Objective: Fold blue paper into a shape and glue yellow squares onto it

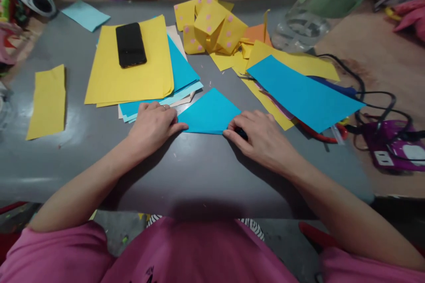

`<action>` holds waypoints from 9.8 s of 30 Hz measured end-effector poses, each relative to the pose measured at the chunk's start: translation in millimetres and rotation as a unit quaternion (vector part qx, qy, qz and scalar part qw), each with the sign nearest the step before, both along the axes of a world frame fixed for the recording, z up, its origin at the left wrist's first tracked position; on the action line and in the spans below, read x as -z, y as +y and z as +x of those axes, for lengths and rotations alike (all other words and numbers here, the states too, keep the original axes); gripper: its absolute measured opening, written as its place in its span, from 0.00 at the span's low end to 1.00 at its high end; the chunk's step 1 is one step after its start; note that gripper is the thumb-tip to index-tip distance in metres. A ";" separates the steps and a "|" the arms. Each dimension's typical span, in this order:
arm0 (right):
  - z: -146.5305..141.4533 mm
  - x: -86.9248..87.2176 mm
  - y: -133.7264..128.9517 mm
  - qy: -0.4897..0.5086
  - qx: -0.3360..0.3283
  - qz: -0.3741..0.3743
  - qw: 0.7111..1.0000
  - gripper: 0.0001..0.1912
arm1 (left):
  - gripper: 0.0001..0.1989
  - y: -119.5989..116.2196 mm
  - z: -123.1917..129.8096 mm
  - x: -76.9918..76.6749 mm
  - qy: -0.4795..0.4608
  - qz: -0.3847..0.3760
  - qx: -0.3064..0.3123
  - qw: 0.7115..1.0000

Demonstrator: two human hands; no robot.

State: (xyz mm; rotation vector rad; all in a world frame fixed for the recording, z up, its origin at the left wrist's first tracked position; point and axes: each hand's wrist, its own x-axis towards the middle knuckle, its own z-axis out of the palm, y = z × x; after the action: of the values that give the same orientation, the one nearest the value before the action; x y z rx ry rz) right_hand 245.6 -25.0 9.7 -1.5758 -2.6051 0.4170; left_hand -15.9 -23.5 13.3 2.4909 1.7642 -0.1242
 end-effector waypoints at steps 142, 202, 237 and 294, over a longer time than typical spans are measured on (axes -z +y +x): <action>21.5 -11.3 37.5 0.077 -0.255 0.407 0.874 0.28 | 0.13 24.7 55.7 6.4 -0.796 -0.326 -0.221 0.459; 0.9 -9.6 23.7 0.531 0.107 -0.049 0.839 0.14 | 0.11 -3.6 64.3 14.8 -0.548 -0.326 0.043 0.769; -1.0 -12.8 22.1 0.479 0.132 -0.117 0.860 0.16 | 0.27 -0.5 65.9 19.6 -0.616 -0.270 0.012 0.740; 7.5 -17.7 39.4 0.632 0.242 -0.097 0.730 0.21 | 0.20 -7.9 65.6 10.9 -0.695 -0.295 -0.009 0.655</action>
State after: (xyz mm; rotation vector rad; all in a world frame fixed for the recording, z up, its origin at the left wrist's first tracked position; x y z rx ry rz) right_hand 253.0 14.5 27.4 -1.1784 -1.0913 1.1796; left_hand 49.7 -31.5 2.5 1.2261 0.7734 0.8331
